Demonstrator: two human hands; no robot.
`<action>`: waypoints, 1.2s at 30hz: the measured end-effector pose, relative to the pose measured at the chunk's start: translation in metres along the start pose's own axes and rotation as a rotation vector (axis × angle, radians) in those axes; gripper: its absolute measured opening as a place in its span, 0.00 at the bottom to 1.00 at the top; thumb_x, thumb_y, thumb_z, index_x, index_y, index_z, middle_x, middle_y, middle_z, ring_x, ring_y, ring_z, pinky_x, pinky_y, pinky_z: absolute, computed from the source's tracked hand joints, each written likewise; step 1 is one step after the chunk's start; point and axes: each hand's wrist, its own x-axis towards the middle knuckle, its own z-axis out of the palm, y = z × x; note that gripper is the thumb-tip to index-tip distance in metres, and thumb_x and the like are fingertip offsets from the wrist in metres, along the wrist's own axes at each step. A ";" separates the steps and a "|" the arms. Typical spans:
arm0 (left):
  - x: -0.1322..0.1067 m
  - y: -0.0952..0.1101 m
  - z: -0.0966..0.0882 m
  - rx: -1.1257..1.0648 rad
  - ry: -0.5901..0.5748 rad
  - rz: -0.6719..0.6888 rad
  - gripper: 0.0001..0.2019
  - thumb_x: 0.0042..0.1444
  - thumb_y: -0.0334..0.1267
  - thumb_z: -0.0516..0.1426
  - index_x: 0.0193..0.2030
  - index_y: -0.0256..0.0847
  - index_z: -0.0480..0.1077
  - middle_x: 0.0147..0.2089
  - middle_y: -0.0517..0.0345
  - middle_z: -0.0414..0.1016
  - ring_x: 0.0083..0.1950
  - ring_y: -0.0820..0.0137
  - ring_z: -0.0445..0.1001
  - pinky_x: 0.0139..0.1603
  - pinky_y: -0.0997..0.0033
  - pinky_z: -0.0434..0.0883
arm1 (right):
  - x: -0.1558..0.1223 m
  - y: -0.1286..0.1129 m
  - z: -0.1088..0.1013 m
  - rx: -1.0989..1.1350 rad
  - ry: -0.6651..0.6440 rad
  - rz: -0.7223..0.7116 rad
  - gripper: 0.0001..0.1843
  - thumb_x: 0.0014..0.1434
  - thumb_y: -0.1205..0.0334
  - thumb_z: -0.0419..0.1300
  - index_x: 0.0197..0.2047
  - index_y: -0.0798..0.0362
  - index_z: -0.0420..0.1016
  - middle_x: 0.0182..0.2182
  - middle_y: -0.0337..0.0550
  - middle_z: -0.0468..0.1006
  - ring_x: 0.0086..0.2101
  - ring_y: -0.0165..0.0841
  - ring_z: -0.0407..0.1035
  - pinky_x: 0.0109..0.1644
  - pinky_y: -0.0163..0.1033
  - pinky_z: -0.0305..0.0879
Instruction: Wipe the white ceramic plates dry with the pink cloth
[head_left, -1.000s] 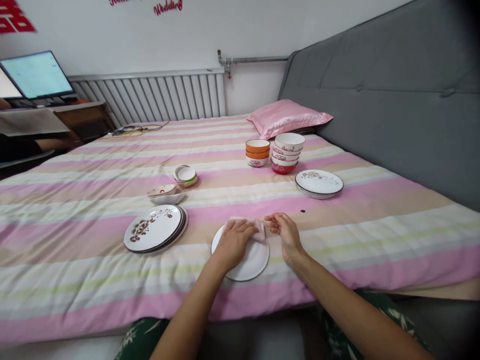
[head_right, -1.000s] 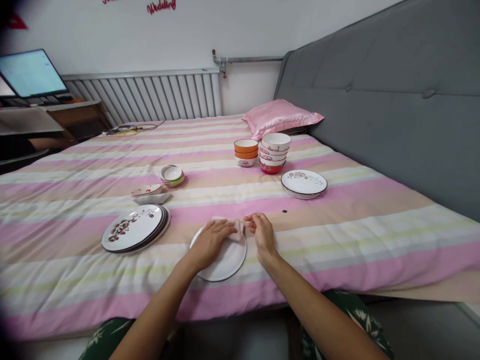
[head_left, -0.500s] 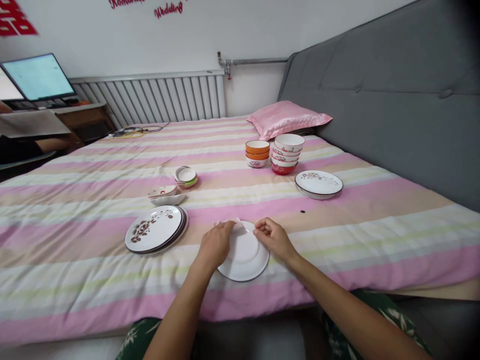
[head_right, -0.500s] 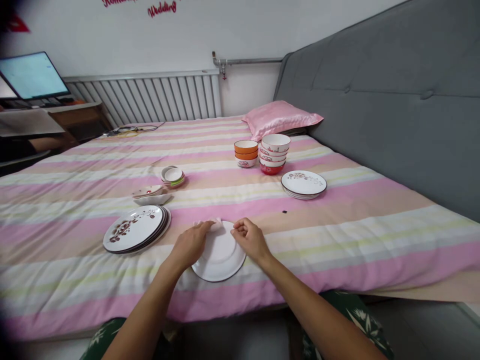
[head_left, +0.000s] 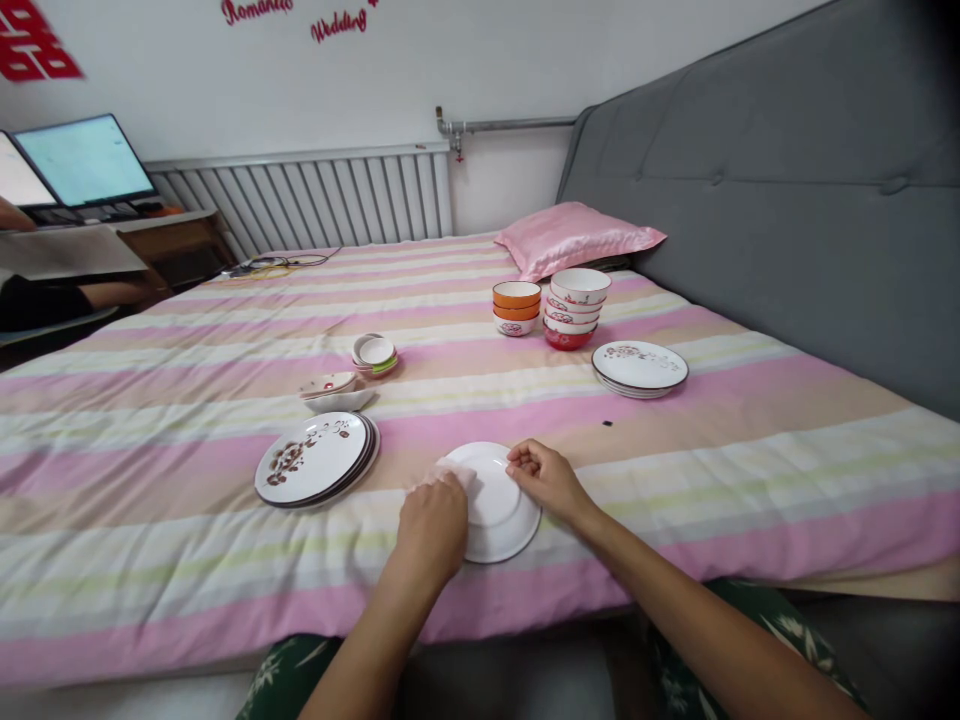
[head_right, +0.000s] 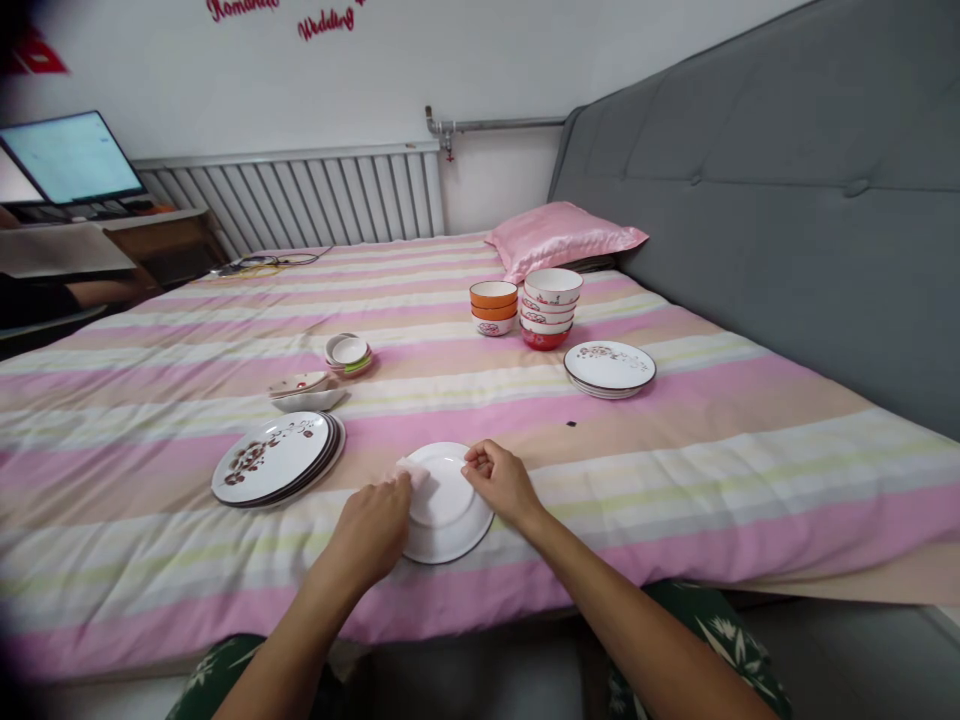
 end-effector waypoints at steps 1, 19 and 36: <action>-0.002 0.003 -0.002 -0.003 -0.016 -0.001 0.17 0.54 0.22 0.44 0.50 0.26 0.63 0.41 0.37 0.73 0.42 0.56 0.74 0.40 0.60 0.69 | 0.000 0.000 0.000 -0.001 0.001 0.000 0.09 0.51 0.59 0.58 0.35 0.53 0.68 0.28 0.38 0.71 0.29 0.29 0.66 0.35 0.34 0.64; -0.044 0.034 -0.019 -0.088 -0.108 0.460 0.15 0.47 0.23 0.49 0.41 0.27 0.71 0.39 0.39 0.75 0.40 0.56 0.74 0.40 0.60 0.70 | 0.001 0.000 0.001 0.013 0.003 0.028 0.09 0.49 0.58 0.58 0.34 0.53 0.69 0.27 0.38 0.71 0.28 0.29 0.65 0.34 0.35 0.63; 0.008 0.010 0.003 -1.701 0.030 0.179 0.15 0.53 0.46 0.53 0.39 0.36 0.69 0.33 0.57 0.73 0.35 0.68 0.70 0.36 0.74 0.66 | -0.006 -0.043 -0.022 0.955 -0.326 0.401 0.40 0.52 0.30 0.40 0.42 0.58 0.72 0.39 0.53 0.77 0.41 0.41 0.70 0.45 0.44 0.64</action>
